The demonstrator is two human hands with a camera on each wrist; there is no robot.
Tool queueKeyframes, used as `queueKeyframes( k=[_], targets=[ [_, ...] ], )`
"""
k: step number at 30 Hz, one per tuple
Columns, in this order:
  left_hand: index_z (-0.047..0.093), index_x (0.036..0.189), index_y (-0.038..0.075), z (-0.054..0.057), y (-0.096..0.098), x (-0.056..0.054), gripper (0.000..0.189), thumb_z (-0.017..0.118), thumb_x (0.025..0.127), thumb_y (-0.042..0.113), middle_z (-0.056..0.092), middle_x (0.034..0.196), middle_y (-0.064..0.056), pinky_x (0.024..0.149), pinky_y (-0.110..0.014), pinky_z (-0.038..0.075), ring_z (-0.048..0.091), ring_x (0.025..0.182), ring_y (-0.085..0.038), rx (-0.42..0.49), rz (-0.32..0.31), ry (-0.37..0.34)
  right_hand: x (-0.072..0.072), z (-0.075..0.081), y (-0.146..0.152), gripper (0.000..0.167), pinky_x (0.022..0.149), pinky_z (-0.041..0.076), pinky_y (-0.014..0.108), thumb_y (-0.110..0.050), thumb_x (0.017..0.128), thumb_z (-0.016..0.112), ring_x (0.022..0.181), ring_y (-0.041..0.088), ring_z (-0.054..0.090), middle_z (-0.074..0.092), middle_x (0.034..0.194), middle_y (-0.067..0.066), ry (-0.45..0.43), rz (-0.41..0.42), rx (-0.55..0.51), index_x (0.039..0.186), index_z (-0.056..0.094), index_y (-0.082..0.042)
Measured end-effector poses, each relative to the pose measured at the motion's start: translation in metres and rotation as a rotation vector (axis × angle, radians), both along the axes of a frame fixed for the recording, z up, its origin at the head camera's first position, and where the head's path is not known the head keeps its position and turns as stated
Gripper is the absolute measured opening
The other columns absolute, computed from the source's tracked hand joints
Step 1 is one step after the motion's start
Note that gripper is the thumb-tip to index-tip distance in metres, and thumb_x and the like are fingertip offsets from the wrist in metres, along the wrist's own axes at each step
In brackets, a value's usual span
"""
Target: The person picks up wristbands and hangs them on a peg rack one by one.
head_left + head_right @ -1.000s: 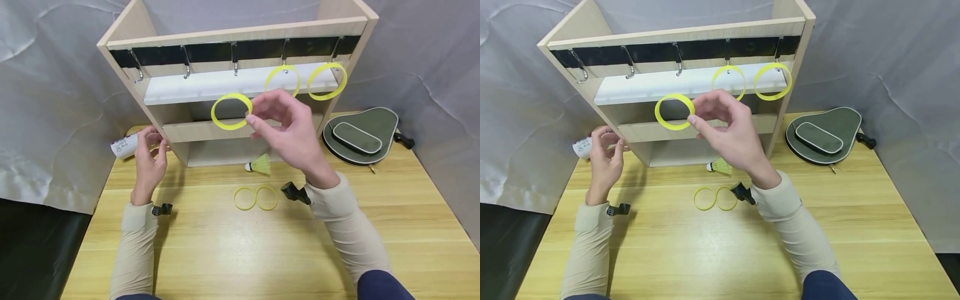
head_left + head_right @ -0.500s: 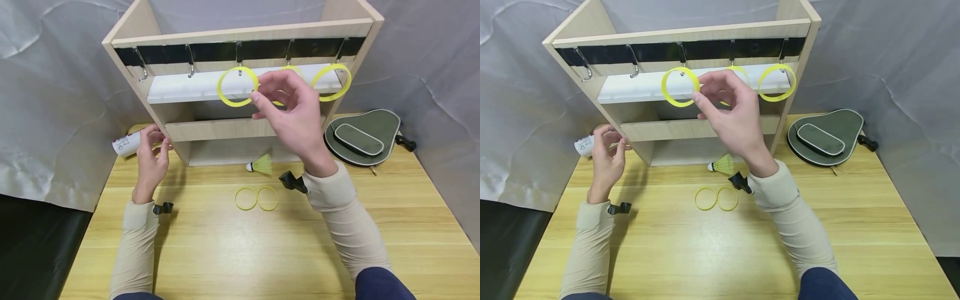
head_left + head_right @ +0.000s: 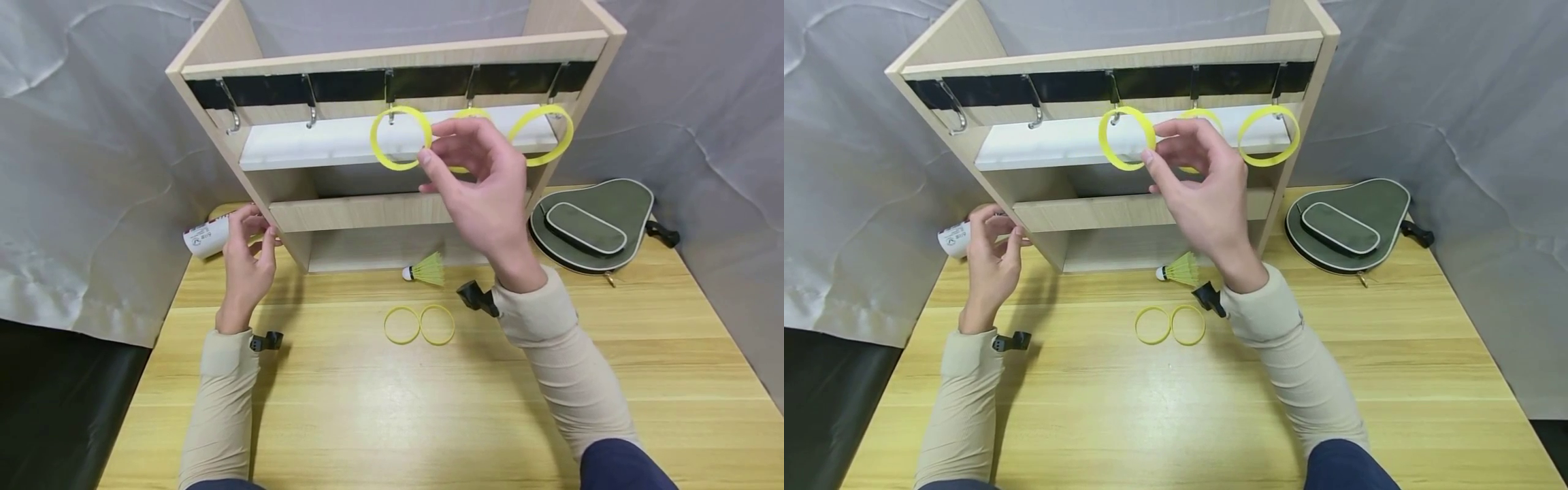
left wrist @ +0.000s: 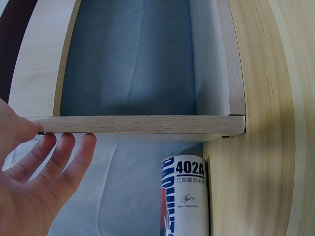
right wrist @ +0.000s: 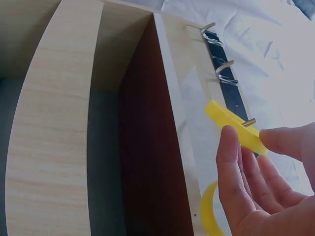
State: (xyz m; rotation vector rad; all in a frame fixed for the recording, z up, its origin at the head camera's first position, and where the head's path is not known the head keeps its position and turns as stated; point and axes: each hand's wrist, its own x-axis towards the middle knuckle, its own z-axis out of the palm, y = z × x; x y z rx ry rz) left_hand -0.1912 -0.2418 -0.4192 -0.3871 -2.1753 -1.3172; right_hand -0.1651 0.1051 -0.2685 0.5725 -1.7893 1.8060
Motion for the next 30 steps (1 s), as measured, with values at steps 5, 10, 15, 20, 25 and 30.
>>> queueKeyframes(
  k=[5, 10, 15, 20, 25, 30],
  targets=[
    [0.048, 0.145, -0.007, 0.000, 0.000, 0.001, 0.038, 0.056, 0.108, -0.005, 0.067, 0.114, -0.028, 0.079, -0.006, 0.060, 0.066, 0.098, -0.017, 0.005, -0.003, 0.004, 0.005, -0.007, 0.003, 0.028, 0.068, 0.072, 0.038, 0.005, 0.095, 0.078, 0.088, 0.020, 0.079, 0.078, 0.104, 0.018, 0.012, -0.019, 0.035, 0.121, 0.070, 0.012],
    [0.048, 0.145, -0.007, 0.001, 0.000, 0.001, 0.038, 0.056, 0.109, -0.005, 0.068, 0.114, -0.028, 0.078, -0.006, 0.060, 0.066, 0.098, -0.018, 0.003, -0.003, 0.005, 0.016, -0.016, 0.008, 0.024, 0.071, 0.072, 0.039, 0.003, 0.095, 0.078, 0.088, 0.021, 0.079, 0.077, 0.108, 0.024, -0.012, -0.037, 0.048, 0.118, 0.072, 0.009],
    [0.048, 0.146, -0.007, 0.002, 0.001, 0.001, 0.038, 0.056, 0.109, -0.005, 0.067, 0.116, -0.027, 0.079, -0.006, 0.060, 0.066, 0.099, -0.019, 0.007, -0.007, 0.000, 0.025, -0.023, 0.013, 0.023, 0.072, 0.072, 0.033, 0.004, 0.095, 0.078, 0.088, 0.015, 0.078, 0.078, 0.108, 0.017, -0.039, -0.041, 0.064, 0.117, 0.072, 0.009],
    [0.048, 0.146, -0.007, 0.002, 0.002, 0.001, 0.038, 0.056, 0.109, -0.005, 0.067, 0.116, -0.027, 0.079, -0.006, 0.060, 0.066, 0.098, -0.020, 0.008, -0.007, 0.000, 0.029, -0.035, 0.018, 0.024, 0.074, 0.070, 0.024, 0.004, 0.093, 0.079, 0.093, 0.011, 0.077, 0.080, 0.107, 0.004, -0.092, -0.055, 0.100, 0.117, 0.074, 0.006],
    [0.048, 0.146, -0.006, 0.002, 0.002, 0.000, 0.038, 0.056, 0.109, -0.004, 0.066, 0.116, -0.027, 0.078, -0.007, 0.060, 0.065, 0.098, -0.016, 0.009, -0.004, 0.003, 0.034, -0.049, 0.024, 0.023, 0.078, 0.069, 0.023, 0.006, 0.094, 0.077, 0.097, 0.009, 0.077, 0.080, 0.110, 0.011, -0.136, -0.045, 0.156, 0.117, 0.075, 0.005],
    [0.048, 0.146, -0.006, 0.001, 0.002, 0.000, 0.038, 0.056, 0.109, -0.004, 0.067, 0.116, -0.027, 0.078, -0.006, 0.060, 0.065, 0.098, -0.014, 0.004, 0.003, 0.005, 0.038, -0.065, 0.028, 0.023, 0.079, 0.069, 0.022, 0.003, 0.094, 0.079, 0.094, 0.009, 0.078, 0.080, 0.112, 0.014, -0.169, -0.047, 0.214, 0.117, 0.075, 0.005]
  ],
)
